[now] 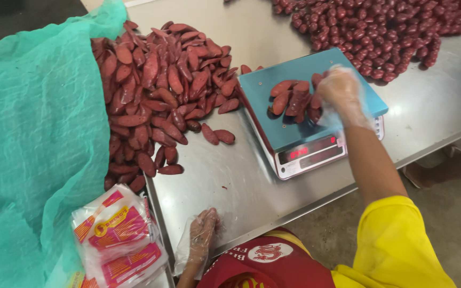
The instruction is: The person places sausages onto a scale by hand, puts them into a plastic bag, and then places the filled bag into a vacuum sealer machine.
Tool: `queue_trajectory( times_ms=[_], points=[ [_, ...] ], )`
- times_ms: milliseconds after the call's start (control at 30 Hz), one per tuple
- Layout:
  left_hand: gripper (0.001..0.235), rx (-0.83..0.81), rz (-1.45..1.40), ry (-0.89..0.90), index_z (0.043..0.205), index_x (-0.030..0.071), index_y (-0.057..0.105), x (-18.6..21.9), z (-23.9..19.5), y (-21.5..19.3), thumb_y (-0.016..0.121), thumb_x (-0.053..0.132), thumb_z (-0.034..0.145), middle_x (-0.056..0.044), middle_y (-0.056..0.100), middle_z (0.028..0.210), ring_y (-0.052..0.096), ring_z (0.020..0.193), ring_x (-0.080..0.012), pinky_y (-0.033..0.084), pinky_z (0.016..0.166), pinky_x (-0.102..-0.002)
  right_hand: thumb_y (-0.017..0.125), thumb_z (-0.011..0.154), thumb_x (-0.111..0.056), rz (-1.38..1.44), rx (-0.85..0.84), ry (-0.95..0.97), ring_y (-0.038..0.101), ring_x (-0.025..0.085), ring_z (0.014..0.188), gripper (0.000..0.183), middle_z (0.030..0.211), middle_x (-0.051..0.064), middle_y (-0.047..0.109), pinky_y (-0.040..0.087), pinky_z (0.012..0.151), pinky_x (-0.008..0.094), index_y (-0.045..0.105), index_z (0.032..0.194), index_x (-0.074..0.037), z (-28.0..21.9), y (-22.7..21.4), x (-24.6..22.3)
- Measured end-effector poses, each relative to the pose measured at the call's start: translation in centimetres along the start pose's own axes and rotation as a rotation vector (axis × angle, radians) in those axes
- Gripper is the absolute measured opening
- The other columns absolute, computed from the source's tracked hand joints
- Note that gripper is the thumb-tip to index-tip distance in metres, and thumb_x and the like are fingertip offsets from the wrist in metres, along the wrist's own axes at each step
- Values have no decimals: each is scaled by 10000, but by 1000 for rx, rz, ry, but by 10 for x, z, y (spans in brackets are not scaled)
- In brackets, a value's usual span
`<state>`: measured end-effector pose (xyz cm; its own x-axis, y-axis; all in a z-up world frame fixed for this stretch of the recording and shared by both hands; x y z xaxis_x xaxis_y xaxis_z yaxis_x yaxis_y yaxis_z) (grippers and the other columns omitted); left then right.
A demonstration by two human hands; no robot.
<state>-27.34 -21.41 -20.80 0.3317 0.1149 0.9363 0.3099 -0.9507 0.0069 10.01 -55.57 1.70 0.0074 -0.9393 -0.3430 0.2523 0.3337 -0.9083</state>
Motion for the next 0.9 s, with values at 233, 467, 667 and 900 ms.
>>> queue_trajectory(
  times_ms=[233, 467, 667, 900],
  points=[
    [215, 23, -67, -59, 914, 96, 673, 38, 9, 18, 680, 310, 933, 7, 591, 690, 533, 599, -101, 496, 558, -260, 583, 1086, -288, 916, -129, -183, 670, 134, 854, 267, 1025, -11, 709, 537, 740, 300, 687, 1222, -82, -126, 6, -5],
    [517, -315, -316, 200, 1367, 87, 563, 68, 10, 49, 683, 284, 904, -68, 702, 1154, 671, 867, -130, 589, 792, -278, 540, 1005, -236, 818, -1084, -54, 679, 200, 1162, 279, 1201, 65, 727, 573, 995, 375, 673, 1241, -166, -299, 45, -136],
    [486, -206, -650, -255, 1332, 149, 572, 78, 4, 53, 593, 421, 931, -185, 714, 1020, 705, 786, -279, 564, 650, -375, 560, 1003, -366, 582, -1165, -335, 705, 311, 1074, 408, 1177, 189, 725, 529, 970, 415, 659, 1317, -124, -316, 23, -159],
    [290, -215, -665, -380, 1164, 121, 588, 92, 18, 94, 583, 320, 953, -55, 680, 994, 690, 884, -200, 629, 788, -368, 604, 1070, -340, 982, -864, -577, 587, 397, 1304, 437, 1367, 241, 655, 417, 1095, 496, 656, 1358, -16, -324, 37, -134]
  ],
)
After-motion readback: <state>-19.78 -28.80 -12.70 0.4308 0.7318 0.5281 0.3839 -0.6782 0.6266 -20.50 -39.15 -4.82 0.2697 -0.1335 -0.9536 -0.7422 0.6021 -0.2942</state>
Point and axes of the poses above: each hand's wrist, its own z-axis towards the middle knuckle, its own y-axis out of the palm, x = y × z, the point moved 5 cm from there along z, towards the middle knuckle
